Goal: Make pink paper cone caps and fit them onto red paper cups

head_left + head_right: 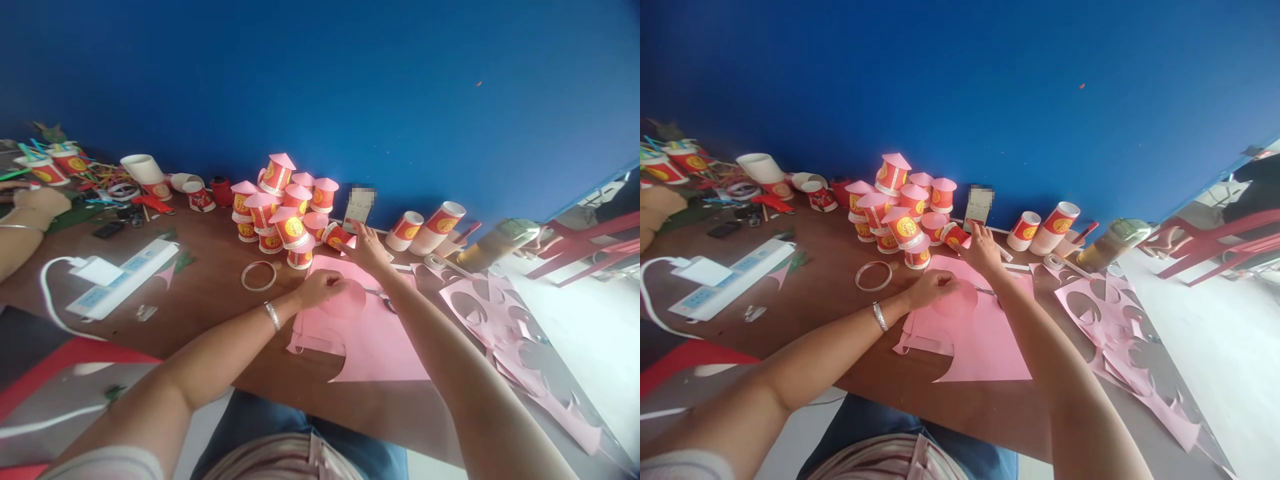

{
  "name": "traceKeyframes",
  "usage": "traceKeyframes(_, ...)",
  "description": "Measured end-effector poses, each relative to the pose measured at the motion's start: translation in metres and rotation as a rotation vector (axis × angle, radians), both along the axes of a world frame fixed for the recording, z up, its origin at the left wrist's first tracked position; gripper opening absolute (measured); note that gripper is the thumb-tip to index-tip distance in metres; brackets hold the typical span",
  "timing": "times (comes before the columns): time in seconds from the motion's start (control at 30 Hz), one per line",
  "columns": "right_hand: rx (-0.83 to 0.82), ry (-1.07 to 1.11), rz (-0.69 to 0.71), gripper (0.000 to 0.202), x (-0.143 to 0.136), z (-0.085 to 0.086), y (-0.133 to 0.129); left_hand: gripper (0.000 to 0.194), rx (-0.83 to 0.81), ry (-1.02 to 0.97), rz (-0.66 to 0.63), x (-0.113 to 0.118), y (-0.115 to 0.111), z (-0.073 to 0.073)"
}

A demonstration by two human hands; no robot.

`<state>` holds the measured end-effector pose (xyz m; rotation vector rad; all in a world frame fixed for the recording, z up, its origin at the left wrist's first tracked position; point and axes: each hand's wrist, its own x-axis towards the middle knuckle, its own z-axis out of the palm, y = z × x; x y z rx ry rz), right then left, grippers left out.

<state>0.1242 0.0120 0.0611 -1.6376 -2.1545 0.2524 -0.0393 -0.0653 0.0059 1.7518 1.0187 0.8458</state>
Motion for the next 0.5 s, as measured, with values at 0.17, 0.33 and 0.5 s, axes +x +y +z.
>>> traceKeyframes(0.17, -0.043, -0.277, -0.003, 0.073, -0.034, 0.019, 0.015, 0.048, 0.008, 0.052, 0.012, 0.0, 0.0, 0.003)
traceKeyframes(0.33, -0.1, -0.422, -0.027, 0.069, -0.047, 0.023, 0.021, 0.049, -0.011, 0.034, -0.008, -0.001, -0.002, 0.005)
traceKeyframes(0.5, 0.104, -0.438, 0.02, 0.066, -0.022, 0.035, -0.005, 0.044, -0.031, -0.022, -0.011, -0.002, 0.001, 0.004)
